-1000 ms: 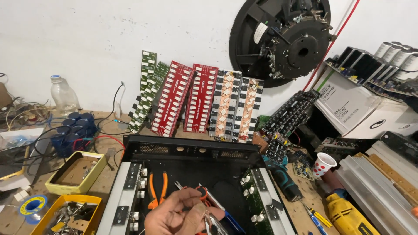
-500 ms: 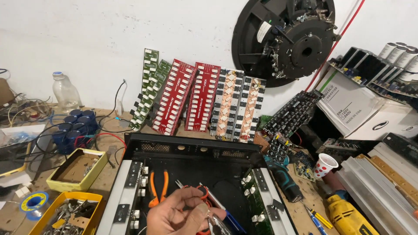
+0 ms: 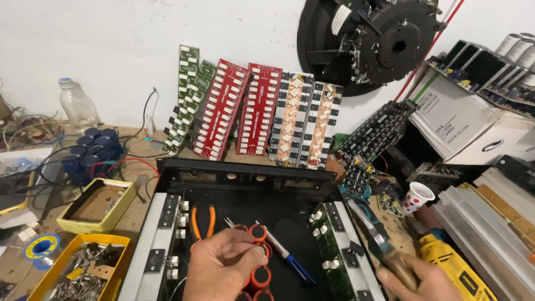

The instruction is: The person uses pliers to strip the ends of wires and then arranges a cluster of orange cylindrical batteries onto a green circuit board. They proceed to secure the batteries by wrapping a clear plastic strap around the bundle and tightening it with a screwdriver.

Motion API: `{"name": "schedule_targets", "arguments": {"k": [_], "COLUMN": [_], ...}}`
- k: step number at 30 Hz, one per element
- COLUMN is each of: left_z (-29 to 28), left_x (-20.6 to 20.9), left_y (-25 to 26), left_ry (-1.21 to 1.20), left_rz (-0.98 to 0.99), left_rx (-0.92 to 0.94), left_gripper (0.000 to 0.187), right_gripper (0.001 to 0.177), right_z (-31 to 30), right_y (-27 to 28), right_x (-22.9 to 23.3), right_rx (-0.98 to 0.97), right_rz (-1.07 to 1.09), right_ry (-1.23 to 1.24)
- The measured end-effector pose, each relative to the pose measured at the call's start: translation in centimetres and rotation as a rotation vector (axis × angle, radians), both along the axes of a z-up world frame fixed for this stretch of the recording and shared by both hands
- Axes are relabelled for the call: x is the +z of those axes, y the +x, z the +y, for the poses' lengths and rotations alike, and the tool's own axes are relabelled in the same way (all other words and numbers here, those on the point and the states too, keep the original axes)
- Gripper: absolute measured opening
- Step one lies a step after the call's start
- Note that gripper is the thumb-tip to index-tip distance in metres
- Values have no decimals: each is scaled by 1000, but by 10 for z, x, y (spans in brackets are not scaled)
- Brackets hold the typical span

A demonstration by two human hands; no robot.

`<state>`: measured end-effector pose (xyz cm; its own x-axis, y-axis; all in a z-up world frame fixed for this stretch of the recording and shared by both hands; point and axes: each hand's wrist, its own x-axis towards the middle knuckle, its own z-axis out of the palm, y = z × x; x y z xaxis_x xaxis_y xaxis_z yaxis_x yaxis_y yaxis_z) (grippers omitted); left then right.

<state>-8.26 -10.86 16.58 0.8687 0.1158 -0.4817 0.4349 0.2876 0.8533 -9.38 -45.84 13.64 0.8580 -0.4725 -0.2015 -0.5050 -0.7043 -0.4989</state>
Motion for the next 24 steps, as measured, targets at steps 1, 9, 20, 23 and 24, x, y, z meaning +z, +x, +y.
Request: {"name": "schedule_targets", "arguments": {"k": [1, 9, 20, 23, 24], "left_z": [0, -5, -9, -9, -10], "left_x": [-4, -22, -37, -35, -36], "left_y": [2, 6, 13, 11, 11], "left_ry": [-1, 93, -34, 20, 13], "left_rz": [11, -105, -27, -15, -27], "left_rx": [-5, -85, -87, -106, -104], "left_gripper": [18, 2, 22, 27, 24], "right_gripper": [22, 52, 59, 67, 67], "right_z": [-6, -68, -51, -112, -143], "right_y": [11, 59, 59, 55, 56], "right_x": [-16, -90, -87, -113, -133], "right_rx": [-5, 187, -39, -67, 7], "right_rz": [11, -1, 183, 59, -145], "right_ry": [-1, -221, -20, 630, 1127]}}
